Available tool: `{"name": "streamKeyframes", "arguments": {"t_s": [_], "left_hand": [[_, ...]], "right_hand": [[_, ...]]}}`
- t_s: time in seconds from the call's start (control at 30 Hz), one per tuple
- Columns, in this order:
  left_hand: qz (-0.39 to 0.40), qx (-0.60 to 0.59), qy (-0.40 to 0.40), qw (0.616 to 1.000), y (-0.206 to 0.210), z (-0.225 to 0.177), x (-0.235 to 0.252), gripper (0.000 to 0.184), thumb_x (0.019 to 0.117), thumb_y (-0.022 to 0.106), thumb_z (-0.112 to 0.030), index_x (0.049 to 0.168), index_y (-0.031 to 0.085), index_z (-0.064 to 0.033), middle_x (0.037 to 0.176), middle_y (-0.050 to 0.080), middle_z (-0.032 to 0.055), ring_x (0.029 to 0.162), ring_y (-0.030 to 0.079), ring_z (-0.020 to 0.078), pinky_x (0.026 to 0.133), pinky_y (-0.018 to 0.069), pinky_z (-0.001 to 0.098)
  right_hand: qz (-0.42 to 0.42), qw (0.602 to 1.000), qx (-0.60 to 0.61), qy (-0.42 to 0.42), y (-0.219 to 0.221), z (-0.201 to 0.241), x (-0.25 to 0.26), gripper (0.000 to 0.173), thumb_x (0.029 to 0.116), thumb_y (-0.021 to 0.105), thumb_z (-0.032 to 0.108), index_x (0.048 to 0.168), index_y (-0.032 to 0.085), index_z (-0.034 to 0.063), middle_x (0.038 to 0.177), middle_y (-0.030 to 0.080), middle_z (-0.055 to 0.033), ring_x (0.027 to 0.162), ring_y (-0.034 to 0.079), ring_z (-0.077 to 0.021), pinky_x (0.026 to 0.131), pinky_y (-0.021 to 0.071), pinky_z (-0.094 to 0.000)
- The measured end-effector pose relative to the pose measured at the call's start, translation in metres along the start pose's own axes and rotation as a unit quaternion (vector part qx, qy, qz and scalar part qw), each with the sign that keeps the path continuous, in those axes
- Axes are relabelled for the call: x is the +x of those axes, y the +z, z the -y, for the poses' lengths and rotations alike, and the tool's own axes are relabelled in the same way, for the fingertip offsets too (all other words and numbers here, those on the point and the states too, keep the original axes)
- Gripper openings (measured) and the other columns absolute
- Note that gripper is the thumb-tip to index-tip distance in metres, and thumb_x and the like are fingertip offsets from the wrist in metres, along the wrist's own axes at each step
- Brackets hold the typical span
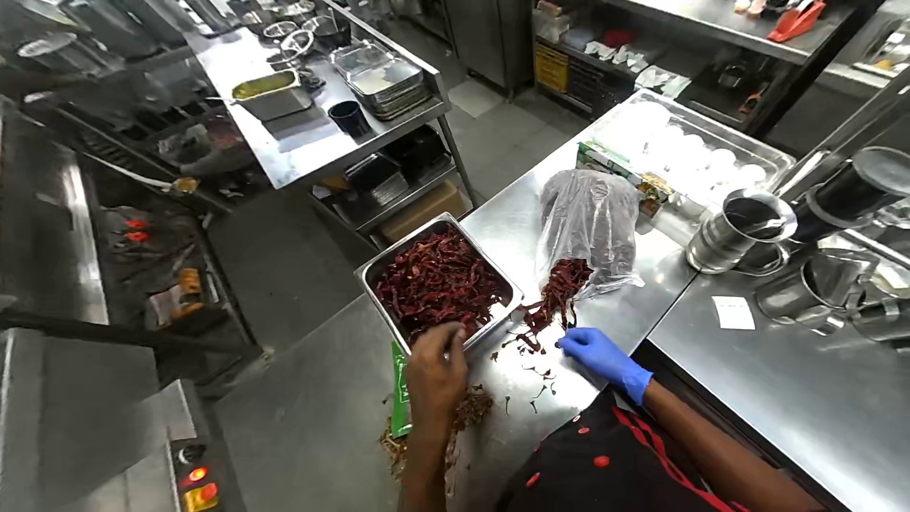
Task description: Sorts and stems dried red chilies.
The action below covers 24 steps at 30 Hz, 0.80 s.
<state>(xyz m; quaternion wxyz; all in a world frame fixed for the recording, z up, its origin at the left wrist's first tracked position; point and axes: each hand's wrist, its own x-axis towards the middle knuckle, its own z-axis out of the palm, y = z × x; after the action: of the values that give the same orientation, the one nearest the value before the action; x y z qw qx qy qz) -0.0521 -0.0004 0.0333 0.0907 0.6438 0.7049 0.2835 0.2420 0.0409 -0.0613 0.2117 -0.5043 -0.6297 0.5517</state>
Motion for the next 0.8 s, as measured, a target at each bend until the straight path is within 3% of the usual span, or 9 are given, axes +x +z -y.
{"name": "streamKeyframes", "arguments": {"t_s": [0.07,0.17,0.2,0.27,0.33,0.4,0.53,0.67,0.8], "left_hand": [[-0.016,0.043,0.031,0.998,0.002,0.008,0.026,0.023,0.1039,0.058,-0.017,0.116,0.073,-0.0044,0.11,0.072,0.0175,0.102,0.069,0.0366,0.091,0.0546,0.0592],[0.003,0.083,0.057,0.995,0.014,0.017,0.052,0.031,0.1025,0.059,-0.016,0.131,0.067,-0.0062,0.134,0.064,0.018,0.125,0.059,0.0401,0.104,0.0462,0.0614],[0.02,0.082,0.057,0.995,0.016,0.013,0.052,0.033,0.1028,0.059,-0.017,0.133,0.066,-0.0062,0.139,0.061,0.0175,0.129,0.056,0.0401,0.106,0.0441,0.0616],[0.053,0.05,0.06,0.996,0.02,-0.003,0.041,0.028,0.1037,0.058,-0.019,0.126,0.069,-0.0052,0.137,0.062,0.0163,0.127,0.058,0.0378,0.107,0.046,0.0591],[0.072,-0.009,0.061,0.995,0.041,-0.011,0.024,0.022,0.1017,0.061,-0.019,0.113,0.072,-0.0047,0.12,0.069,0.014,0.112,0.066,0.0317,0.099,0.0531,0.0542],[0.089,-0.083,0.043,0.992,0.072,-0.016,0.0,0.016,0.0982,0.067,-0.02,0.101,0.073,-0.0064,0.099,0.072,0.0081,0.092,0.07,0.0233,0.085,0.0597,0.0487],[0.186,-0.145,-0.026,0.971,0.126,-0.023,-0.048,0.028,0.0963,0.065,-0.035,0.083,0.069,-0.0109,0.076,0.068,0.0006,0.074,0.068,0.0166,0.072,0.0593,0.044],[0.28,-0.136,-0.04,0.95,0.146,-0.028,-0.067,0.037,0.1006,0.058,-0.042,0.087,0.073,-0.011,0.077,0.069,0.0008,0.074,0.068,0.0149,0.073,0.0586,0.0409],[0.255,-0.216,-0.095,0.938,0.142,-0.027,-0.064,0.027,0.1009,0.062,-0.033,0.111,0.073,-0.0107,0.093,0.075,0.0006,0.078,0.071,0.0115,0.075,0.0615,0.0352]], "right_hand": [[0.09,0.995,-0.039,-0.011,0.03,0.005,0.002,0.032,0.0989,0.063,0.043,0.105,0.073,0.0129,0.091,0.07,-0.0047,0.082,0.067,-0.018,0.076,0.0559,-0.0441],[0.219,0.968,-0.12,-0.034,0.052,0.009,0.003,0.054,0.0974,0.063,0.049,0.139,0.061,0.0148,0.119,0.069,-0.0088,0.105,0.066,-0.0249,0.094,0.0526,-0.0516],[0.209,0.968,-0.135,-0.032,0.049,0.007,0.004,0.052,0.0983,0.062,0.049,0.139,0.062,0.0156,0.12,0.07,-0.0081,0.106,0.067,-0.0244,0.096,0.0525,-0.0522],[0.1,0.978,-0.18,-0.023,0.035,-0.006,0.006,0.038,0.1004,0.059,0.044,0.123,0.071,0.017,0.104,0.074,-0.0045,0.096,0.07,-0.0215,0.088,0.0562,-0.0513],[-0.041,0.961,-0.271,-0.033,0.018,-0.029,0.009,0.024,0.0982,0.063,0.037,0.104,0.076,0.0173,0.09,0.073,-0.0036,0.085,0.07,-0.0234,0.077,0.0562,-0.0529],[-0.12,0.942,-0.314,-0.012,0.003,-0.045,0.007,0.02,0.0952,0.068,0.035,0.09,0.073,0.0166,0.079,0.07,-0.0048,0.076,0.068,-0.0263,0.067,0.0539,-0.0546],[-0.125,0.94,-0.314,0.049,0.003,-0.056,0.002,0.026,0.0922,0.071,0.043,0.089,0.073,0.0173,0.079,0.07,-0.0036,0.075,0.068,-0.0247,0.067,0.0541,-0.0532],[-0.104,0.927,-0.359,0.032,0.018,-0.06,0.006,0.016,0.0905,0.068,0.028,0.084,0.069,0.014,0.075,0.067,-0.0055,0.075,0.067,-0.0264,0.067,0.0525,-0.0514],[-0.061,0.986,-0.145,0.048,0.006,-0.046,0.009,0.02,0.0976,0.065,0.032,0.091,0.072,0.0149,0.08,0.068,-0.0037,0.075,0.066,-0.0205,0.068,0.0547,-0.0484]]}}
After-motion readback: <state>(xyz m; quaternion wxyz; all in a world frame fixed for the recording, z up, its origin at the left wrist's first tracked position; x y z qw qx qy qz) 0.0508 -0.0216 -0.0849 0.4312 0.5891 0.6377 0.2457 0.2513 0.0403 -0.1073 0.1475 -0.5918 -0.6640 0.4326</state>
